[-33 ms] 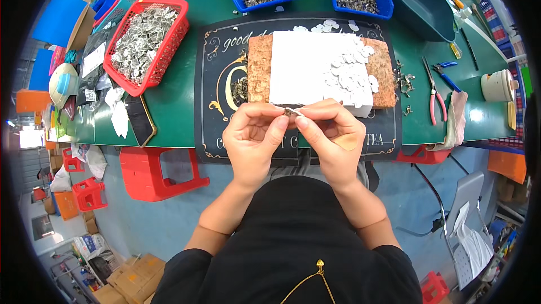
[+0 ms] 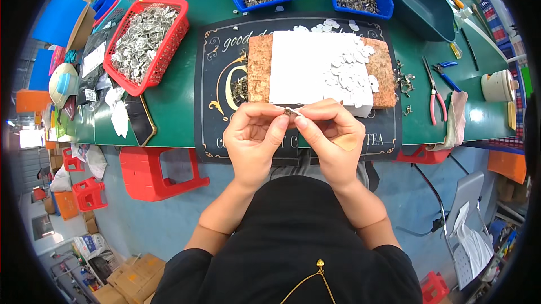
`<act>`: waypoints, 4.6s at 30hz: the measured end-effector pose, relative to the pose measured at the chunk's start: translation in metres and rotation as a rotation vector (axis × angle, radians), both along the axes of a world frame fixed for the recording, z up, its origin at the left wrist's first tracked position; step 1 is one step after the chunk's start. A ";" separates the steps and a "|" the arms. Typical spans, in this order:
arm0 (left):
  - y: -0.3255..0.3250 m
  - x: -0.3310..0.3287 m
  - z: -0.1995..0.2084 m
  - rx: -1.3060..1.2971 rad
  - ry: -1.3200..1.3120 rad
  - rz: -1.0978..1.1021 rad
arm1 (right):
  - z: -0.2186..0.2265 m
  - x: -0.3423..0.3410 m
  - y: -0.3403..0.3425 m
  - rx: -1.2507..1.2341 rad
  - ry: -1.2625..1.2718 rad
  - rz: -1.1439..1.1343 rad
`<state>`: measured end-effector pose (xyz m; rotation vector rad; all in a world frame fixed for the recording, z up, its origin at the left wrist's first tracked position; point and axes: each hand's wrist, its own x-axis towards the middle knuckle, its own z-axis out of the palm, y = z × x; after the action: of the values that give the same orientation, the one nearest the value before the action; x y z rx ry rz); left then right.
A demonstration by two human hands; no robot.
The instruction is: Assembling small black components onto a white rectangular base on a factory workbench.
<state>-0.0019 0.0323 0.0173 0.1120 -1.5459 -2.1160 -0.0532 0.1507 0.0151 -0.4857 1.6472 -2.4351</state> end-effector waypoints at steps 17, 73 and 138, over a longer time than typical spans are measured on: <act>0.001 -0.004 0.002 0.018 -0.001 -0.004 | -0.001 -0.007 0.002 0.307 0.578 -0.218; 0.012 0.002 0.005 0.271 -0.119 -0.163 | -0.003 -0.015 0.016 0.394 0.949 -0.341; 0.024 -0.001 -0.012 0.105 -0.010 0.004 | -0.002 0.007 0.007 0.114 0.070 -0.048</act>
<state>-0.0030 0.0564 0.0048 0.1620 -1.4393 -2.1966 -0.0464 0.1578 0.0129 -0.5262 1.8341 -2.3665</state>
